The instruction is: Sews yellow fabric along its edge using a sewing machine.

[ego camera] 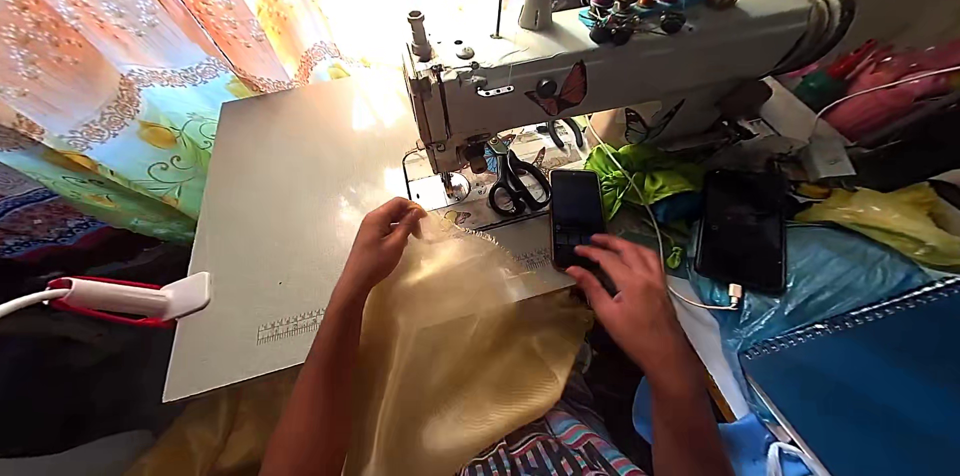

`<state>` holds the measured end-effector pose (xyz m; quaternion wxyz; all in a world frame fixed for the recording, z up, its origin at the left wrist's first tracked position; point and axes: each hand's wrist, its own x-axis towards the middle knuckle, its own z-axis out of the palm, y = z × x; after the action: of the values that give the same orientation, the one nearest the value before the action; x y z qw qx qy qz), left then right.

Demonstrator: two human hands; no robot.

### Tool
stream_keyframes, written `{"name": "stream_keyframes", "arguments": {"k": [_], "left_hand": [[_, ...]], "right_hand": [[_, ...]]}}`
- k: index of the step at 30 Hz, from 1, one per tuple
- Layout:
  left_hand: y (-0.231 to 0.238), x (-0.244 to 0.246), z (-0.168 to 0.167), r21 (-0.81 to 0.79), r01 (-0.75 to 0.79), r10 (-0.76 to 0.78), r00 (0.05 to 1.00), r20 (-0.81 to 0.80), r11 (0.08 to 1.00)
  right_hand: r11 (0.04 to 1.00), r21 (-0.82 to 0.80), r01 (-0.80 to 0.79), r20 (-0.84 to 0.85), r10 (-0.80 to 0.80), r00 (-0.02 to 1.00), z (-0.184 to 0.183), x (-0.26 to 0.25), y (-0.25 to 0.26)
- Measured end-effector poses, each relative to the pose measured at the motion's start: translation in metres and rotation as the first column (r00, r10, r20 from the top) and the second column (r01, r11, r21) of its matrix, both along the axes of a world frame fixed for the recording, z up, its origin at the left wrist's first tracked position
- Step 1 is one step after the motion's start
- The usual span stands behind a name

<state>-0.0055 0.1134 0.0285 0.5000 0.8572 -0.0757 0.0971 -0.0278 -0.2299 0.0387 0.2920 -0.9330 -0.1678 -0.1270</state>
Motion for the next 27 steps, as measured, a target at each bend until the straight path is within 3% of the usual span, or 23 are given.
{"name": "stream_keyframes", "arguments": {"k": [2, 6, 9, 12, 18, 20, 22, 24, 27], "left_hand": [[-0.004, 0.004, -0.013, -0.025, -0.020, 0.019, 0.999, -0.036, 0.999], [-0.013, 0.007, -0.019, -0.078, 0.004, -0.011, 0.996, -0.087, 0.997], [-0.016, 0.011, -0.019, -0.086, 0.071, -0.078, 0.993, -0.085, 0.994], [-0.020, 0.017, -0.021, -0.048, 0.088, -0.092, 0.993, -0.076, 0.995], [-0.021, 0.019, -0.018, 0.003, 0.066, -0.066, 0.997, -0.030, 0.998], [-0.021, 0.015, -0.012, -0.087, 0.087, -0.096, 0.991, -0.096, 0.992], [-0.018, 0.014, -0.006, -0.184, 0.125, -0.151, 0.980, -0.131, 0.975], [-0.018, 0.013, -0.004, -0.234, 0.144, -0.181, 0.973, -0.145, 0.962], [-0.018, 0.016, -0.001, -0.272, 0.127, -0.176, 0.971, -0.165, 0.954]], "right_hand": [[0.991, -0.051, 0.120, 0.018, -0.119, 0.993, -0.008, 0.023, -0.008], [0.979, -0.064, 0.196, -0.002, -0.196, 0.981, -0.020, 0.060, 0.001], [0.995, -0.008, 0.097, 0.037, -0.097, 0.995, -0.014, 0.070, 0.035], [0.991, -0.116, -0.061, -0.015, 0.060, 0.998, -0.016, 0.076, 0.075], [0.980, -0.195, -0.025, 0.023, 0.030, 0.999, -0.012, 0.108, 0.111], [0.993, -0.083, -0.081, 0.015, 0.083, 0.996, -0.008, 0.105, 0.115], [0.973, 0.157, -0.169, -0.134, 0.191, 0.973, 0.001, 0.092, 0.120], [0.927, 0.351, -0.136, -0.369, 0.270, 0.889, 0.004, 0.080, 0.125], [0.887, 0.461, -0.038, -0.546, 0.317, 0.775, -0.002, 0.076, 0.126]]}}
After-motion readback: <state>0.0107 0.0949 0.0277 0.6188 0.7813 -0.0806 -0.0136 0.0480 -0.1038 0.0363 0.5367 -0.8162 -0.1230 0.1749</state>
